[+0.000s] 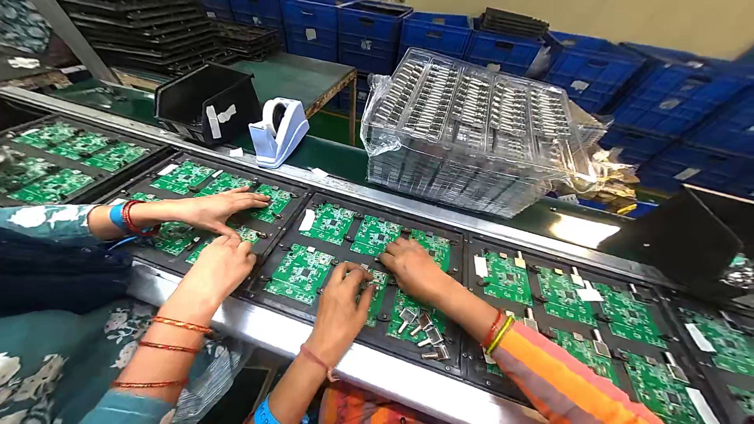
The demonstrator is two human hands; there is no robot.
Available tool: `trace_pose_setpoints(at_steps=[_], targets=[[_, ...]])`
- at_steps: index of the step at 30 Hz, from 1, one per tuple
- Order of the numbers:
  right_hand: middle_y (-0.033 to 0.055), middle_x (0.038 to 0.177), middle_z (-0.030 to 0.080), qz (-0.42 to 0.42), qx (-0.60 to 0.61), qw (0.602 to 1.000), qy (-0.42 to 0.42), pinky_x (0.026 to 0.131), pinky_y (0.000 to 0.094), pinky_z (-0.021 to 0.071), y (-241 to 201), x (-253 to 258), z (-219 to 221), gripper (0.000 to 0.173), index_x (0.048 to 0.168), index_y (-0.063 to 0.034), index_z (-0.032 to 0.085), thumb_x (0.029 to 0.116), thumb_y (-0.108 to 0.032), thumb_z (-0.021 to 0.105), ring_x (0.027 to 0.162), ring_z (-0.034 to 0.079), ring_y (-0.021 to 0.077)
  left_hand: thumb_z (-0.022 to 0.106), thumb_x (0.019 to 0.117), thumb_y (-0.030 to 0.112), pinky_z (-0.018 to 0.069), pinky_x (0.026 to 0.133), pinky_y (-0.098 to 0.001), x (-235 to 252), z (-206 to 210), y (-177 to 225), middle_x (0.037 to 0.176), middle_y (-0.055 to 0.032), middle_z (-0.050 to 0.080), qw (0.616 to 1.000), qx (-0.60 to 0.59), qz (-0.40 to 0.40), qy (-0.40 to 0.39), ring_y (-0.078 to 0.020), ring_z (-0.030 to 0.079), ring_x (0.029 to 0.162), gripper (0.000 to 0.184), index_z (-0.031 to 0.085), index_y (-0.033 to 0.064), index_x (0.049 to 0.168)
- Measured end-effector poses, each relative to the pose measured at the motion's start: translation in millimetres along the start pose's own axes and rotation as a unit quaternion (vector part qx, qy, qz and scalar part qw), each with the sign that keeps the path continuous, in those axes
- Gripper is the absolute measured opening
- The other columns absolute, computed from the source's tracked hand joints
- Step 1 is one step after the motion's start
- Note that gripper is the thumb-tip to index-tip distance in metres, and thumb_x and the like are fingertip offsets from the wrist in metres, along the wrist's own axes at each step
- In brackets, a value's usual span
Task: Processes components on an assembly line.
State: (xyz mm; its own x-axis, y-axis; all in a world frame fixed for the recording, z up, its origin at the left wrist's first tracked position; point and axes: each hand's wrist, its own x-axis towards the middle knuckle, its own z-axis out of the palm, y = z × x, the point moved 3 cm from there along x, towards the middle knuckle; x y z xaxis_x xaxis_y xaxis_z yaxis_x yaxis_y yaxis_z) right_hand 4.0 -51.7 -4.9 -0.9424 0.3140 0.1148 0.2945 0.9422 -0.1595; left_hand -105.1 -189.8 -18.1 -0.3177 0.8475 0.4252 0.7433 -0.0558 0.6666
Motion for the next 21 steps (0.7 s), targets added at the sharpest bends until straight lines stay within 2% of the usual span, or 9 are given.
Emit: trace_pose_setpoints(at_steps=[2,4,7,9,12,14,16,18,21], targets=[[0.0205,0.106,0.07,0.021,0.007,0.999,0.027,0.091,0.056,0.0524,0.8,-5.4,-3.2,0.021,0.112,0.0006,0.072,0.0928,0.002,0.064,0.107,0.066,0.0406,0.075,0.0898,0.009,0.0624,0.075,-0.0412,-3.5,1.5,0.0,0.104,-0.0139,0.068,0.999,0.032,0.007,-0.023,-0.024,0.071,0.086,0.012,0.072,0.0015,0.099],[0.0236,0.11,0.068,0.072,0.066,0.993,0.066,0.093,0.0553,0.0538,2.5,-18.0,-18.5,0.027,0.122,0.0028,0.069,0.095,-0.002,0.065,0.107,0.066,0.0408,0.072,0.0927,0.008,0.0603,0.078,-0.0496,-6.8,1.1,5.8,0.103,-0.0174,0.07,0.992,0.084,0.004,-0.091,-0.0313,0.072,0.09,0.011,0.073,0.0006,0.101],[0.0216,0.112,0.063,0.151,0.144,0.967,0.147,0.078,0.0485,0.0579,15.6,-47.9,-35.3,0.037,0.128,-0.0014,0.066,0.0918,-0.006,0.069,0.09,0.067,0.0317,0.068,0.0949,0.007,0.0566,0.092,-0.0543,-8.2,1.9,11.7,0.112,-0.0187,0.071,0.979,0.126,0.022,-0.156,-0.0364,0.07,0.105,0.014,0.074,-0.0002,0.106],[0.0203,0.112,0.061,0.18,0.158,0.952,0.19,0.066,0.0414,0.0572,24.7,-71.1,-35.5,0.03,0.119,-0.0024,0.07,0.0897,-0.008,0.07,0.078,0.065,0.0254,0.066,0.0952,0.003,0.0546,0.095,-0.0536,-7.2,3.3,14.6,0.113,-0.0182,0.072,0.973,0.134,0.034,-0.184,-0.0368,0.069,0.107,0.016,0.074,-0.0004,0.109],[0.0179,0.108,0.064,0.208,0.167,0.941,0.208,0.063,0.0328,0.0542,32.7,-100.1,-33.2,0.017,0.101,-0.0006,0.075,0.0901,-0.014,0.073,0.073,0.063,0.0184,0.069,0.0942,0.008,0.0561,0.089,-0.0523,-0.2,2.3,14.7,0.103,-0.0158,0.073,0.977,0.104,0.047,-0.179,-0.0344,0.07,0.098,0.018,0.072,0.0012,0.111],[0.0174,0.114,0.064,0.228,0.182,0.939,0.182,0.065,0.0294,0.0549,36.3,-113.7,-29.9,0.022,0.104,-0.001,0.076,0.0899,-0.019,0.076,0.076,0.064,0.0157,0.076,0.0923,0.019,0.0589,0.081,-0.05,10.6,1.1,11.8,0.092,-0.0128,0.072,0.981,0.072,0.047,-0.173,-0.0289,0.072,0.085,0.022,0.07,0.0016,0.105],[0.0197,0.122,0.061,0.231,0.195,0.94,0.156,0.071,0.0316,0.0584,37.6,-121.7,-25.8,0.028,0.113,0.0005,0.074,0.0883,-0.012,0.076,0.082,0.067,0.0184,0.081,0.0883,0.022,0.0588,0.07,-0.0475,25.5,0.8,9.1,0.082,-0.012,0.069,0.981,0.036,0.037,-0.184,-0.0255,0.069,0.071,0.027,0.069,0.0001,0.098],[0.0212,0.123,0.061,0.224,0.192,0.945,0.14,0.075,0.036,0.0595,35.2,-124.5,-22.7,0.029,0.116,0.0018,0.073,0.087,-0.003,0.072,0.086,0.068,0.0221,0.08,0.0892,0.018,0.0599,0.073,-0.0447,39.2,4.0,4.5,0.085,-0.0119,0.07,0.977,0.02,0.062,-0.201,-0.0236,0.07,0.074,0.022,0.07,-0.0002,0.096],[0.0192,0.118,0.065,0.199,0.157,0.96,0.119,0.083,0.0441,0.0592,31.3,-126.0,-21.0,0.032,0.118,0.0014,0.071,0.0862,-0.001,0.073,0.095,0.069,0.0276,0.072,0.0944,0.008,0.0595,0.084,-0.0455,52.8,10.6,0.0,0.095,-0.0141,0.071,0.967,0.024,0.103,-0.231,-0.0254,0.072,0.087,0.012,0.071,-0.0015,0.102]])
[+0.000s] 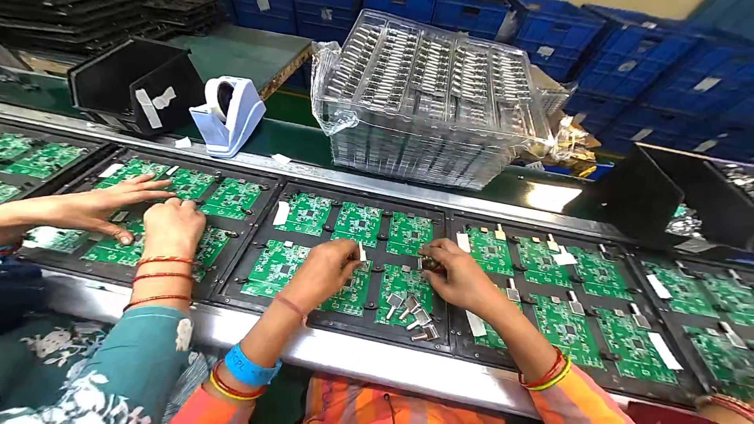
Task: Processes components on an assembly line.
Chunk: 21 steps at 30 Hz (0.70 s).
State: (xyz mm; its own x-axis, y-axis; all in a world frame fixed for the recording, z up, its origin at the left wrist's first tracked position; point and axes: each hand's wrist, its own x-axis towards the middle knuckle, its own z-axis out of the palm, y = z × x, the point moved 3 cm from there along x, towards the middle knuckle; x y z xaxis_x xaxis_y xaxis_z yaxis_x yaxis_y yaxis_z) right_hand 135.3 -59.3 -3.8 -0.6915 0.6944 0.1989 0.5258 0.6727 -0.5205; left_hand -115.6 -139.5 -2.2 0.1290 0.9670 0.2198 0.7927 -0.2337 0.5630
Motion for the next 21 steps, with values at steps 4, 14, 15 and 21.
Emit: trace_pose_setpoints(at_steps=[4,14,15,21], targets=[[0.0161,0.105,0.069,-0.024,-0.054,0.998,-0.03,0.091,0.051,0.0556,-3.1,-5.9,1.9,0.024,0.106,-0.0011,0.069,0.0833,-0.004,0.077,0.101,0.068,0.0333,0.069,0.0951,0.005,0.0592,0.089,-0.0462,5.8,2.9,0.7,0.102,-0.0149,0.072,1.0,0.011,0.018,-0.007,-0.0272,0.072,0.094,0.012,0.071,-0.0008,0.105],[0.0172,0.104,0.07,-0.016,-0.086,0.996,-0.009,0.085,0.0527,0.0576,2.5,-19.2,-0.3,0.012,0.094,-0.0017,0.073,0.0826,-0.002,0.077,0.099,0.069,0.0344,0.07,0.0937,0.006,0.0578,0.086,-0.0483,5.7,6.0,0.9,0.095,-0.0141,0.072,0.998,0.034,0.045,-0.006,-0.0289,0.071,0.091,0.009,0.072,0.0011,0.102],[0.0167,0.103,0.07,-0.016,-0.085,0.996,-0.015,0.085,0.0527,0.0574,5.2,-19.5,-0.3,0.011,0.093,-0.0023,0.073,0.083,-0.002,0.077,0.099,0.069,0.0341,0.07,0.0938,0.006,0.0574,0.087,-0.0484,6.3,7.1,2.0,0.095,-0.0136,0.072,0.998,0.038,0.048,-0.014,-0.0287,0.071,0.092,0.009,0.072,0.0017,0.102],[0.014,0.101,0.069,-0.017,-0.072,0.997,-0.026,0.083,0.0494,0.0579,11.5,-21.9,-3.9,0.008,0.089,-0.0035,0.073,0.0824,-0.002,0.076,0.095,0.069,0.0294,0.072,0.0922,0.007,0.0561,0.092,-0.0484,9.6,14.8,4.5,0.103,-0.0109,0.075,0.994,0.063,0.082,-0.036,-0.0294,0.071,0.099,0.015,0.075,0.0049,0.106]])
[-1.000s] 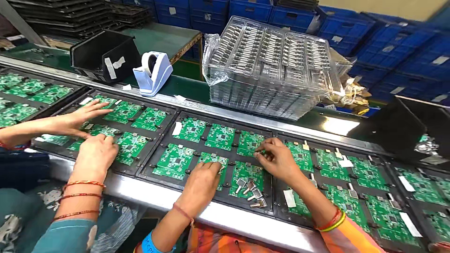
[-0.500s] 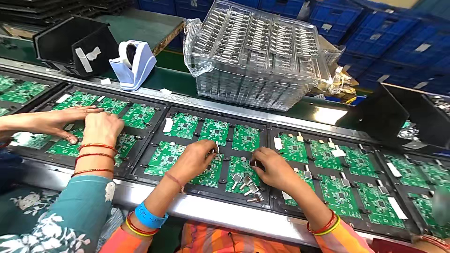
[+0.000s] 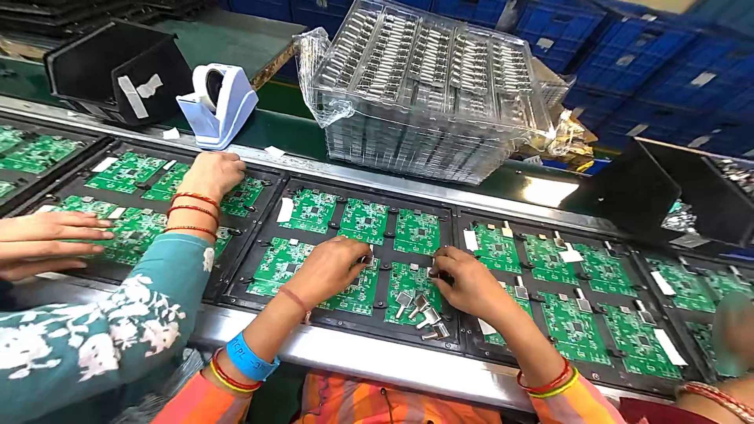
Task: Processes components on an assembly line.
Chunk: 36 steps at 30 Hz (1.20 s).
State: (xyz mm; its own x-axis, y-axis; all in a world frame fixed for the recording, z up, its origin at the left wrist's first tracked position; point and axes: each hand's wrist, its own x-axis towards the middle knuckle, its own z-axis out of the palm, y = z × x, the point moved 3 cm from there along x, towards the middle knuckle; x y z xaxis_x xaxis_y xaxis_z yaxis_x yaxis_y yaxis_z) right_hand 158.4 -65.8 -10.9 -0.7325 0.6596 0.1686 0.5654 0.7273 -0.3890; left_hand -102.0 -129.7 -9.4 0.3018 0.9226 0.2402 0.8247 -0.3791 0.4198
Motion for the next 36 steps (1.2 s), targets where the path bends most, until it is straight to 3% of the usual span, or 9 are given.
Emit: trace_pose_setpoints(at_steps=[7,14,18,22,25,27,29,31,36], targets=[[0.0125,0.102,0.07,-0.011,0.003,1.0,0.021,0.084,0.0474,0.0583,7.3,-6.3,-0.7,0.006,0.086,-0.0051,0.074,0.082,-0.002,0.076,0.096,0.069,0.0273,0.071,0.0936,0.007,0.056,0.092,-0.0478,6.4,8.9,5.4,0.103,-0.0112,0.075,1.0,0.003,0.029,-0.007,-0.0299,0.07,0.101,0.012,0.076,0.0046,0.104],[0.0181,0.11,0.067,0.048,-0.049,0.998,0.003,0.089,0.0525,0.0549,-4.8,-10.5,-6.4,0.003,0.089,-0.0036,0.075,0.0874,-0.005,0.074,0.105,0.065,0.0368,0.066,0.0974,0.008,0.0537,0.096,-0.0497,11.9,15.2,14.8,0.112,-0.0133,0.072,0.999,0.019,0.015,-0.043,-0.0326,0.067,0.108,0.014,0.078,0.004,0.103],[0.0163,0.117,0.067,0.024,-0.035,0.998,-0.039,0.092,0.054,0.0547,-37.4,-17.9,-1.7,0.016,0.106,-0.0092,0.078,0.0919,-0.013,0.071,0.11,0.065,0.0355,0.065,0.0951,0.002,0.0542,0.091,-0.0514,14.8,18.0,27.4,0.109,-0.016,0.071,0.997,0.05,0.009,-0.049,-0.0353,0.066,0.105,0.013,0.077,0.0024,0.1],[0.0147,0.111,0.067,0.009,-0.037,0.997,-0.074,0.089,0.0487,0.0565,-56.3,-27.0,17.2,0.027,0.117,-0.0074,0.074,0.0928,0.0,0.065,0.105,0.066,0.0328,0.065,0.0956,0.005,0.053,0.09,-0.0524,14.1,17.2,48.0,0.12,-0.0195,0.066,0.993,0.095,-0.023,-0.072,-0.038,0.063,0.111,0.013,0.076,0.0013,0.101],[0.0161,0.105,0.068,0.019,-0.031,0.999,-0.006,0.087,0.0488,0.0576,-45.3,-30.7,13.2,0.026,0.115,-0.003,0.073,0.0897,0.0,0.069,0.101,0.067,0.0339,0.065,0.0968,0.009,0.0575,0.082,-0.0506,7.5,23.3,73.3,0.1,-0.0185,0.07,0.999,0.034,-0.008,-0.019,-0.0353,0.069,0.096,0.013,0.075,0.0003,0.096],[0.0163,0.113,0.068,0.013,-0.038,0.999,0.032,0.088,0.0526,0.056,-34.4,-35.3,5.0,0.032,0.12,-0.0049,0.073,0.0887,-0.008,0.073,0.106,0.066,0.0358,0.067,0.0976,0.018,0.0595,0.078,-0.0474,4.0,32.7,89.4,0.093,-0.0155,0.07,1.0,0.003,0.0,-0.017,-0.0315,0.071,0.09,0.017,0.076,0.0034,0.098],[0.0139,0.113,0.069,0.014,-0.029,0.999,0.01,0.089,0.0525,0.0556,-28.4,-39.4,-1.8,0.028,0.118,-0.0067,0.074,0.09,-0.009,0.071,0.108,0.066,0.0338,0.069,0.0976,0.026,0.0584,0.083,-0.0469,4.1,42.0,100.7,0.1,-0.0167,0.07,0.997,-0.013,-0.011,-0.071,-0.0323,0.07,0.097,0.026,0.076,0.004,0.108],[0.0111,0.106,0.069,0.017,-0.028,0.999,-0.028,0.09,0.0481,0.0565,-28.7,-43.3,0.3,0.021,0.111,-0.0074,0.076,0.0914,-0.006,0.069,0.104,0.067,0.0302,0.068,0.0982,0.02,0.0561,0.089,-0.047,6.7,50.8,106.0,0.11,-0.0188,0.068,0.992,-0.014,-0.026,-0.122,-0.0344,0.067,0.105,0.023,0.075,0.0033,0.111],[0.0111,0.097,0.067,0.023,-0.015,1.0,-0.012,0.085,0.0462,0.0574,-22.7,-48.4,-0.1,0.014,0.102,-0.0067,0.076,0.0892,-0.005,0.07,0.097,0.067,0.0294,0.064,0.0959,0.01,0.0568,0.089,-0.046,12.7,49.7,108.4,0.109,-0.0195,0.067,0.993,-0.071,-0.034,-0.087,-0.0335,0.067,0.103,0.021,0.071,0.0001,0.113]])
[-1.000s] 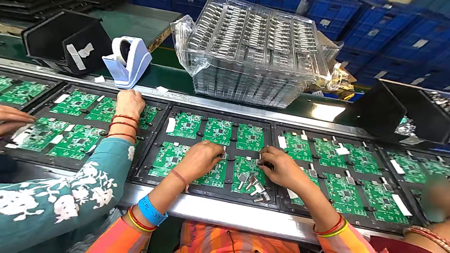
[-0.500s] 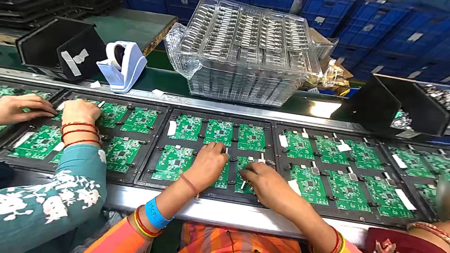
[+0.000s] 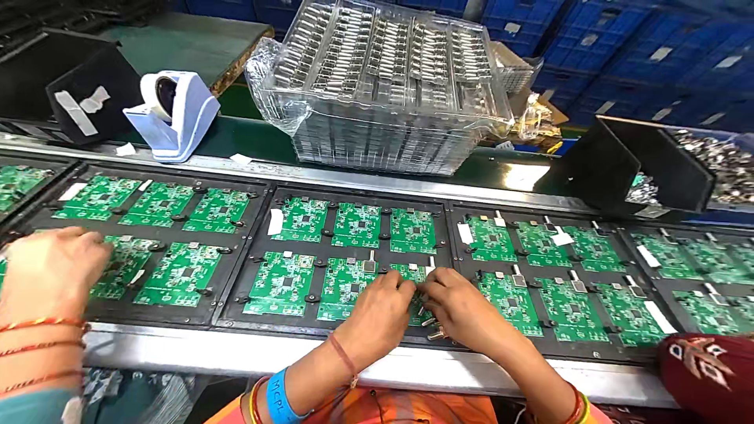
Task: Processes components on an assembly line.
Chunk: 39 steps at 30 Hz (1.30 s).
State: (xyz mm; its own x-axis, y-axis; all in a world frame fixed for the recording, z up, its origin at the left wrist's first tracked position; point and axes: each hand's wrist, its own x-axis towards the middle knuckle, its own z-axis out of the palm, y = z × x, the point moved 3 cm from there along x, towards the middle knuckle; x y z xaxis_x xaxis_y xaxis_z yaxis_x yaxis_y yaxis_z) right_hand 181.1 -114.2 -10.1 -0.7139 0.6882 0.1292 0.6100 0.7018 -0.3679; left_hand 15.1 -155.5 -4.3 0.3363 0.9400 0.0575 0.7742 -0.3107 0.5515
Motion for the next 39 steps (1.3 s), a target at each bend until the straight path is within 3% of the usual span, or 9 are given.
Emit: trace_pose_setpoints(at_steps=[3,6,11,17,23,30,33,36,39], targets=[[0.0078,0.092,0.064,0.023,0.055,0.998,-0.02,0.081,0.0421,0.0566,6.5,-2.5,-11.2,0.008,0.095,-0.0082,0.075,0.0873,-0.012,0.075,0.092,0.065,0.024,0.066,0.0926,0.01,0.0588,0.082,-0.0435,-4.0,-8.5,-7.5,0.107,-0.0158,0.066,0.995,-0.04,0.01,0.087,-0.0281,0.068,0.095,0.028,0.07,0.0049,0.119],[0.0063,0.092,0.065,0.042,0.143,0.988,0.026,0.068,0.0358,0.0583,21.4,1.2,-27.7,0.01,0.091,-0.0068,0.071,0.0837,-0.013,0.075,0.079,0.066,0.0164,0.07,0.0901,0.011,0.06,0.074,-0.0379,-14.1,-15.2,-22.3,0.105,-0.0112,0.065,0.983,-0.046,0.018,0.179,-0.0214,0.067,0.088,0.016,0.073,0.0073,0.105],[0.0062,0.084,0.063,0.133,0.213,0.962,0.106,0.057,0.0329,0.0497,67.2,43.5,-56.8,0.023,0.109,-0.0012,0.068,0.0865,-0.006,0.065,0.064,0.057,0.0128,0.072,0.0907,0.008,0.0602,0.079,-0.0473,-30.9,-9.7,-36.9,0.103,-0.0161,0.069,0.986,0.039,-0.03,0.162,-0.0316,0.07,0.091,0.012,0.074,0.0039,0.102],[0.0233,0.123,0.06,0.142,0.123,0.982,0.035,0.082,0.0406,0.0563,102.6,96.8,-56.0,0.027,0.116,0.0028,0.071,0.0895,-0.002,0.07,0.095,0.066,0.0275,0.067,0.0933,0.005,0.0601,0.086,-0.0442,-32.7,-0.7,-32.0,0.105,-0.0136,0.074,0.983,0.088,-0.009,0.163,-0.0315,0.072,0.098,0.012,0.076,0.0027,0.101],[0.0251,0.118,0.064,0.061,-0.057,0.996,-0.021,0.09,0.0561,0.0545,113.9,118.2,-41.2,0.015,0.104,0.0016,0.075,0.0906,0.001,0.068,0.105,0.066,0.0403,0.065,0.0935,0.009,0.0598,0.084,-0.0415,-32.5,4.1,-31.7,0.105,-0.0096,0.075,0.978,0.075,0.007,0.194,-0.0293,0.072,0.094,0.019,0.075,0.0056,0.11],[0.0233,0.114,0.067,0.108,-0.141,0.979,-0.102,0.091,0.0608,0.0456,119.1,123.9,-44.2,0.021,0.113,-0.0073,0.078,0.0923,-0.008,0.07,0.113,0.06,0.0433,0.075,0.0899,0.029,0.0608,0.08,-0.0424,-34.7,1.2,-32.1,0.094,-0.0103,0.073,0.977,0.048,-0.003,0.205,-0.0275,0.072,0.086,0.03,0.072,0.0031,0.105],[0.0233,0.111,0.068,0.117,-0.129,0.981,-0.08,0.092,0.0613,0.0457,119.6,118.6,-45.5,0.022,0.114,-0.0033,0.076,0.0925,-0.008,0.071,0.111,0.062,0.0434,0.078,0.0862,0.031,0.0605,0.076,-0.0407,-34.1,0.4,-31.9,0.086,-0.0088,0.071,0.978,0.042,0.002,0.204,-0.0253,0.071,0.079,0.032,0.072,0.003,0.099],[0.0229,0.099,0.07,0.085,-0.112,0.99,0.001,0.087,0.0618,0.0476,122.8,105.0,-42.5,0.009,0.096,0.0011,0.075,0.0903,-0.005,0.073,0.101,0.065,0.0437,0.078,0.0866,0.03,0.061,0.073,-0.04,-33.7,2.5,-31.4,0.083,-0.009,0.07,0.98,0.046,0.019,0.191,-0.0245,0.071,0.076,0.028,0.072,0.0031,0.092],[0.0265,0.122,0.066,0.116,-0.139,0.983,0.026,0.095,0.0648,0.0446,112.1,84.8,-40.1,0.018,0.107,-0.0064,0.079,0.0926,-0.005,0.068,0.121,0.057,0.0481,0.077,0.0881,0.023,0.0612,0.075,-0.0409,-32.8,1.7,-27.5,0.086,-0.0115,0.071,0.985,0.054,0.034,0.161,-0.0266,0.072,0.08,0.022,0.072,0.0023,0.093]])
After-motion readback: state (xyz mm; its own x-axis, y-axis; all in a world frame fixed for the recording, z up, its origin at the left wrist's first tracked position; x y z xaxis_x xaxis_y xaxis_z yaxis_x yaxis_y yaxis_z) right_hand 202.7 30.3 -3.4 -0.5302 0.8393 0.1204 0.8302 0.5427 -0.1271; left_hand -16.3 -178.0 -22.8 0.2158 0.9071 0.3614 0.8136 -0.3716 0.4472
